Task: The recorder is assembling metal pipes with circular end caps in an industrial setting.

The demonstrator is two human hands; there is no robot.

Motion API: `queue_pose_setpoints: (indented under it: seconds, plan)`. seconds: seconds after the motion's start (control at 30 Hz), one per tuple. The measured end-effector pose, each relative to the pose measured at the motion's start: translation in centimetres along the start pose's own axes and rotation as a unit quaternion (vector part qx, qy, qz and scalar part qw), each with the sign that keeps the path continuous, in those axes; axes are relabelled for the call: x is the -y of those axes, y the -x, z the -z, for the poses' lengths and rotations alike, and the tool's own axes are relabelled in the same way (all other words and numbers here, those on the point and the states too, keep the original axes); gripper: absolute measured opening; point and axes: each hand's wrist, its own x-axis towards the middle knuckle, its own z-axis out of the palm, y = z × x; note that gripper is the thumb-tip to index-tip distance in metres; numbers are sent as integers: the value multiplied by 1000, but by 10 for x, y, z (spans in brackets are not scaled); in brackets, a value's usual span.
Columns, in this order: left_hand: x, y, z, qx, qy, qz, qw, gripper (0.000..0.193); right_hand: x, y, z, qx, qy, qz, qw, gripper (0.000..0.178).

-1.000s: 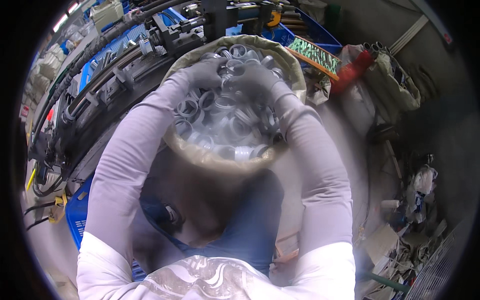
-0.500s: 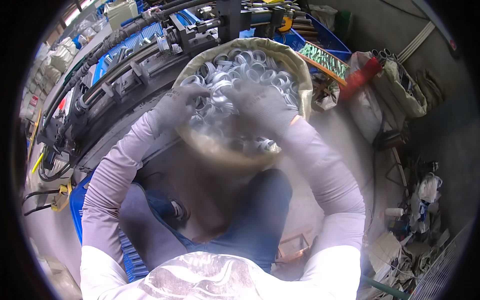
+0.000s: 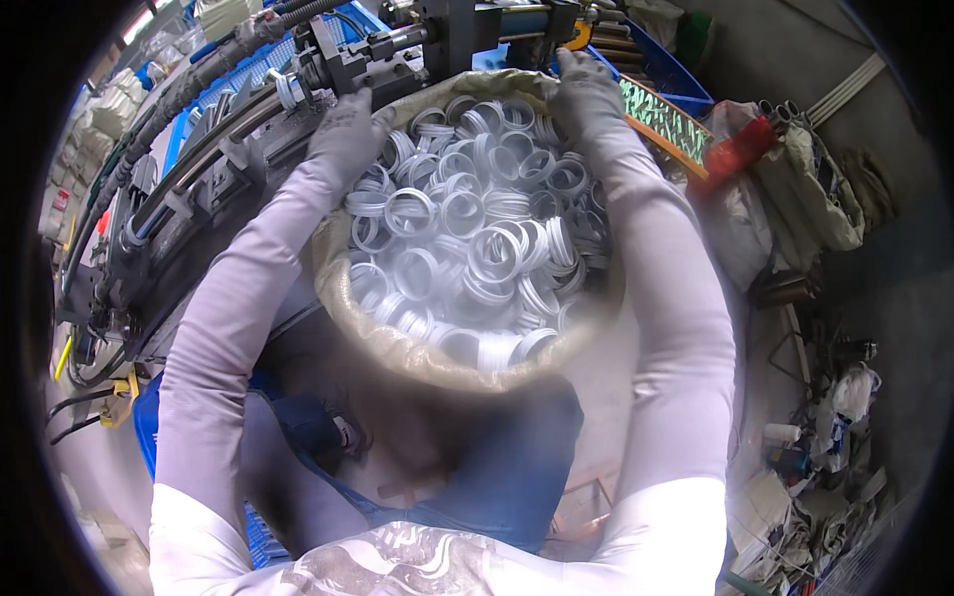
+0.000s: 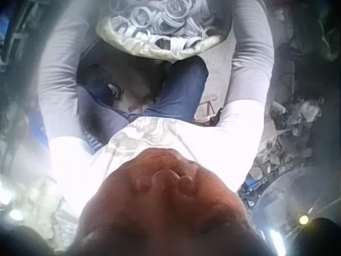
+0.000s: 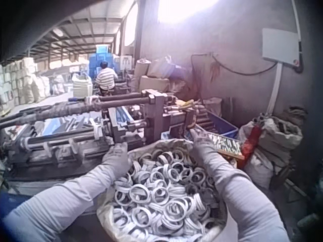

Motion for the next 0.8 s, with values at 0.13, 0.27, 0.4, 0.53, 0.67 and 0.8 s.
queue_pose_setpoints:
  seconds: [0.13, 0.27, 0.4, 0.53, 0.67, 0.8]
  plan:
    - [7, -7, -26, 133, 114, 117, 978, 43, -3, 4, -40, 181, -10, -40, 983, 50]
    - [53, 2, -18, 164, 368, 121, 907, 42, -6, 16, -26, 298, -230, -122, 918, 38]
    - [69, -2, -30, 324, 441, 82, 833, 51, -39, 3, -39, 381, -536, -280, 699, 30]
    - [71, -8, -16, 345, 430, 129, 825, 63, -54, -22, -89, 434, -225, 31, 872, 38]
    - [17, 9, 8, 128, 18, -23, 991, 53, -80, -44, -100, 414, -68, -31, 907, 47]
    - [36, 23, 33, 144, -23, -47, 988, 43, -8, -24, -72, 186, -164, 62, 967, 45]
